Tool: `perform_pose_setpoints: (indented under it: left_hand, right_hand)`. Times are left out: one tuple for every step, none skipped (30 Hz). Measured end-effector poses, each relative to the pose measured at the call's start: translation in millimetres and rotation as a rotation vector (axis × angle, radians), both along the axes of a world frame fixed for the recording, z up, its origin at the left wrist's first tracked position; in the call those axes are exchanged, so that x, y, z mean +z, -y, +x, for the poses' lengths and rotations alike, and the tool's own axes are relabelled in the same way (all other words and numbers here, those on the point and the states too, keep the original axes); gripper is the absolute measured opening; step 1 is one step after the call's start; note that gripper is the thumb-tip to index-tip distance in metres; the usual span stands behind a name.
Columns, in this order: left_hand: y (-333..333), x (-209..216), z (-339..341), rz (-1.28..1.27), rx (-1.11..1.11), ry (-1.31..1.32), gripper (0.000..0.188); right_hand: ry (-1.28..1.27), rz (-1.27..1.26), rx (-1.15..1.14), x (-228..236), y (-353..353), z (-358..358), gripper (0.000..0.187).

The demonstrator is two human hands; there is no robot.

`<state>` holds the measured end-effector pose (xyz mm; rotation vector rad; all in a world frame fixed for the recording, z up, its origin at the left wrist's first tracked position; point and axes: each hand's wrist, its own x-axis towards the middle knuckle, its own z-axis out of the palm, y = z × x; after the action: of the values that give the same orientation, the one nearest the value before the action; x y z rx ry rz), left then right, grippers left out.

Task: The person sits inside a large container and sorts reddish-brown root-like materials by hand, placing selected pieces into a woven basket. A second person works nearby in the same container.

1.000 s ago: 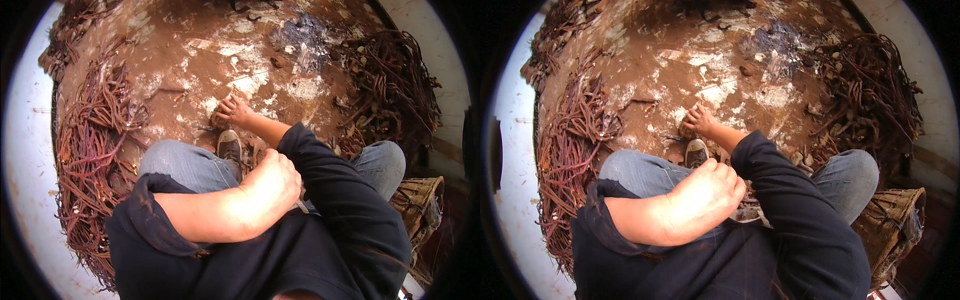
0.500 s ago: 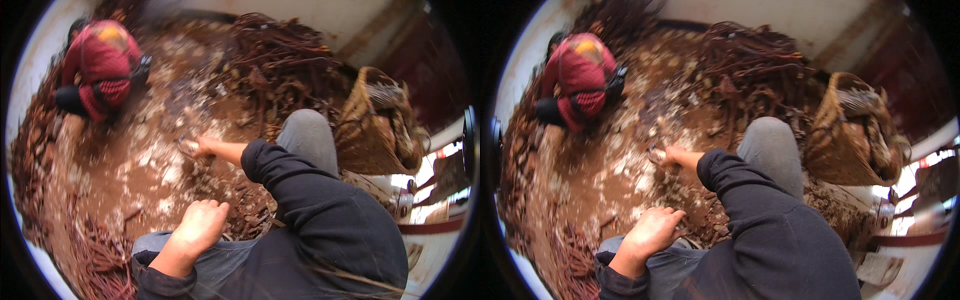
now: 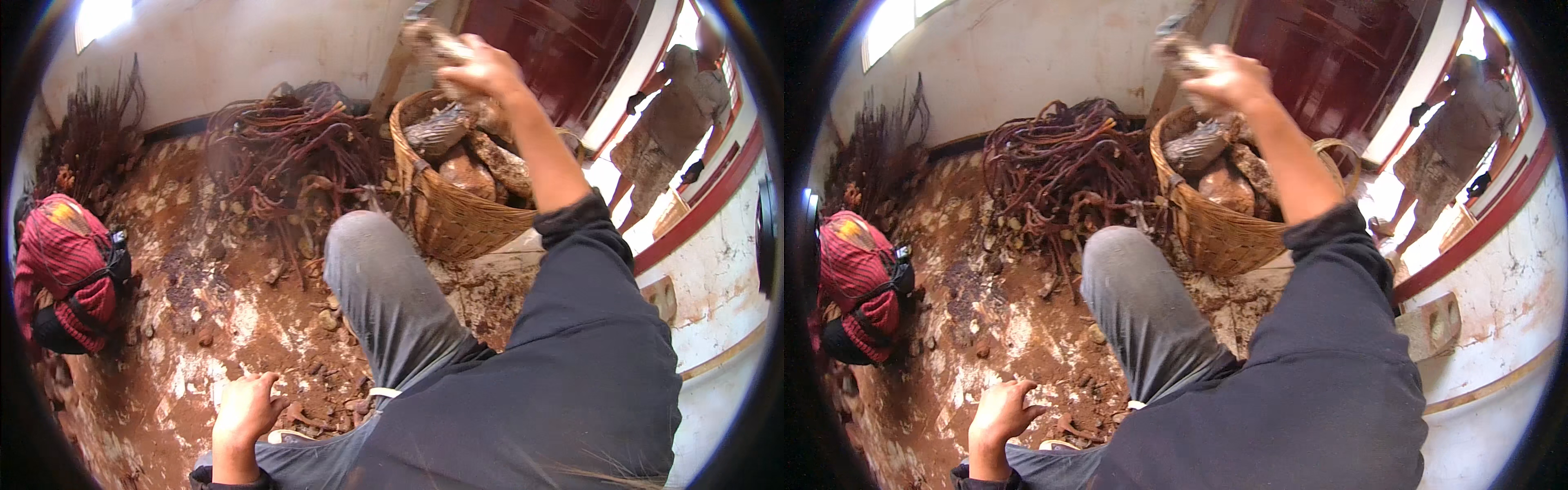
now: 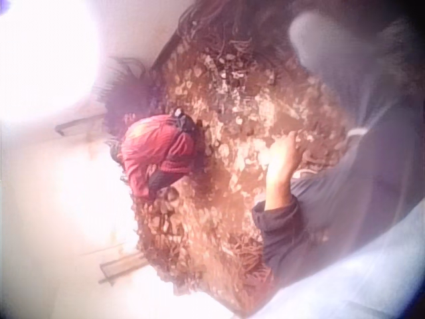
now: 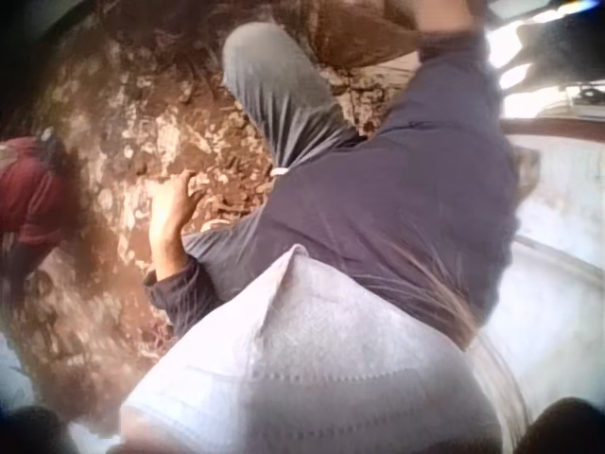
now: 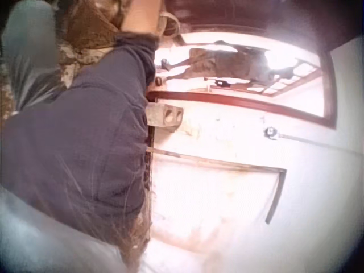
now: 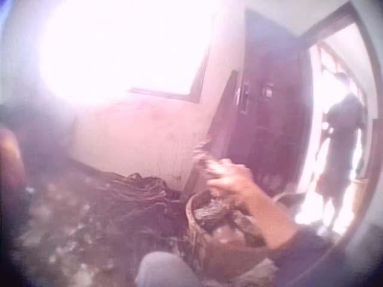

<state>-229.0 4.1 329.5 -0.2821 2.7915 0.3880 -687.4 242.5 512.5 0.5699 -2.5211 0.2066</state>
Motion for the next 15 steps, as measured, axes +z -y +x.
perform_pose_setpoints:
  left_hand:
    - [-1,-1,2,-0.009,0.003,0.004,0.039]
    - [-5,3,-3,-0.016,-0.017,0.034,0.04]
    - [-7,-1,-6,0.003,-0.028,0.042,0.04]
    - [-8,-6,-13,0.029,-0.057,0.039,0.04]
    - [-8,-13,-20,0.057,-0.082,0.029,0.04]
    - [-6,-13,-17,0.047,-0.047,0.068,0.037]
    - [-4,-9,-10,-0.001,-0.021,0.066,0.036]
    - [-3,-9,-6,-0.042,-0.005,0.065,0.035]
    - [-1,-10,-1,-0.081,0.017,0.063,0.034]
    - [2,-15,7,-0.069,0.042,-0.004,0.039]
    - [2,-20,13,-0.066,0.021,-0.033,0.036]
    - [3,-28,11,-0.026,-0.011,-0.063,0.036]
    - [0,-28,-3,0.038,-0.055,-0.077,0.036]
    - [-3,-31,6,0.047,-0.012,-0.124,0.033]
    - [-7,-33,14,0.0,0.058,-0.015,0.028]
  right_hand:
    - [0.032,-0.019,-0.078,0,-34,-7,0.069]
    - [0.009,-0.006,-0.171,-9,-70,-27,0.069]
    - [-0.011,0.007,-0.261,-16,-104,-47,0.07]
    - [0.144,0.084,-0.284,-35,-159,-102,0.071]
    - [0.298,0.161,-0.309,-46,-214,-153,0.073]
    - [0.36,0.118,-0.163,-82,-216,-157,0.073]
    - [0.422,0.069,-0.009,-111,-211,-157,0.073]
    - [0.482,0.168,-0.157,-107,-188,-151,0.07]
    - [0.533,0.274,-0.301,-90,-165,-147,0.067]
    - [0.391,0.446,-0.332,-64,-131,-126,0.061]
    - [0.458,0.482,-0.31,-32,-88,-94,0.055]
    - [0.304,0.408,-0.289,-14,-62,-66,0.049]
    - [0.072,0.384,-0.089,-4,-52,-60,0.043]
    - [0.089,0.244,0.185,-17,-13,-57,0.041]
    - [0.123,0.134,0.457,-28,24,-51,0.038]
